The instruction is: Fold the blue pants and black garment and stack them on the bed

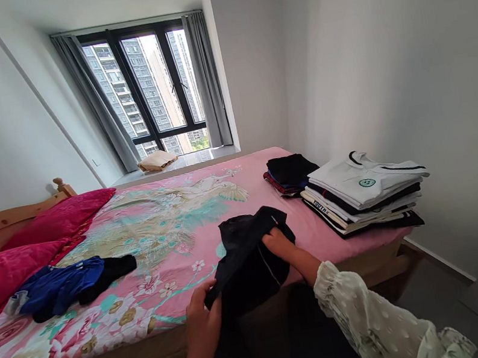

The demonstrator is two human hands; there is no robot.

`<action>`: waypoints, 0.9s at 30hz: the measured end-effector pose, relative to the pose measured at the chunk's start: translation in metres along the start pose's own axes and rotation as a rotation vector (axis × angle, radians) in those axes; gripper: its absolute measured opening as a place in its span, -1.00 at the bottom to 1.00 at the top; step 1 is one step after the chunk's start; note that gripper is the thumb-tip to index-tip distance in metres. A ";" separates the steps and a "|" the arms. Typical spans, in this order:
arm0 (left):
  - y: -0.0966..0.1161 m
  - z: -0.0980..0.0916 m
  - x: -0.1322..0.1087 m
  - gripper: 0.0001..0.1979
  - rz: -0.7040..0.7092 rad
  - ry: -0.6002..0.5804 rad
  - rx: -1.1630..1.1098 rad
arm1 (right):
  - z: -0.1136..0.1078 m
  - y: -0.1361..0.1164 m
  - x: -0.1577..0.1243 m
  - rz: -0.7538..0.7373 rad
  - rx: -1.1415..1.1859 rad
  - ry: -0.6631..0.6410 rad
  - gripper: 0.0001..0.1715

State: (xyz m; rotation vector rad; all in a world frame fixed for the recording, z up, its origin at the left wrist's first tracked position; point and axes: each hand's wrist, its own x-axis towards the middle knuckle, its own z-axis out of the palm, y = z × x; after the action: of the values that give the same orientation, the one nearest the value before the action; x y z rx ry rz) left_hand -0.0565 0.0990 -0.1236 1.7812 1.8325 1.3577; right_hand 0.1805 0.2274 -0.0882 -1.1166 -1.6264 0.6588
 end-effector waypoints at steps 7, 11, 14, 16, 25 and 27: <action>0.062 0.018 0.041 -0.34 0.042 -0.033 0.183 | -0.001 -0.079 0.023 -0.016 -0.377 -0.214 -0.58; 0.097 0.031 0.073 -0.51 -0.018 -0.015 -0.054 | 0.001 -0.104 0.024 -0.104 -0.500 -0.342 -0.53; 0.098 0.022 0.102 -0.61 -0.096 0.014 -0.140 | -0.012 -0.101 0.033 -0.189 -0.649 -0.409 -0.52; 0.093 0.005 0.119 -0.61 -0.110 0.031 -0.107 | -0.028 -0.091 0.042 -0.203 -0.748 -0.439 -0.60; 0.101 -0.059 0.141 -0.65 -0.062 -0.002 0.346 | -0.070 -0.067 0.069 -0.110 -0.832 -0.382 -0.56; 0.102 -0.059 0.139 -0.63 -0.050 -0.018 0.404 | -0.070 -0.072 0.067 -0.109 -0.823 -0.366 -0.53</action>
State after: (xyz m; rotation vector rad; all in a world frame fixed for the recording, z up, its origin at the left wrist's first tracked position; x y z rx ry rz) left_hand -0.0637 0.1778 0.0400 1.9019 2.2493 0.9998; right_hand 0.2167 0.2505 0.0248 -1.5191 -2.3591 0.0928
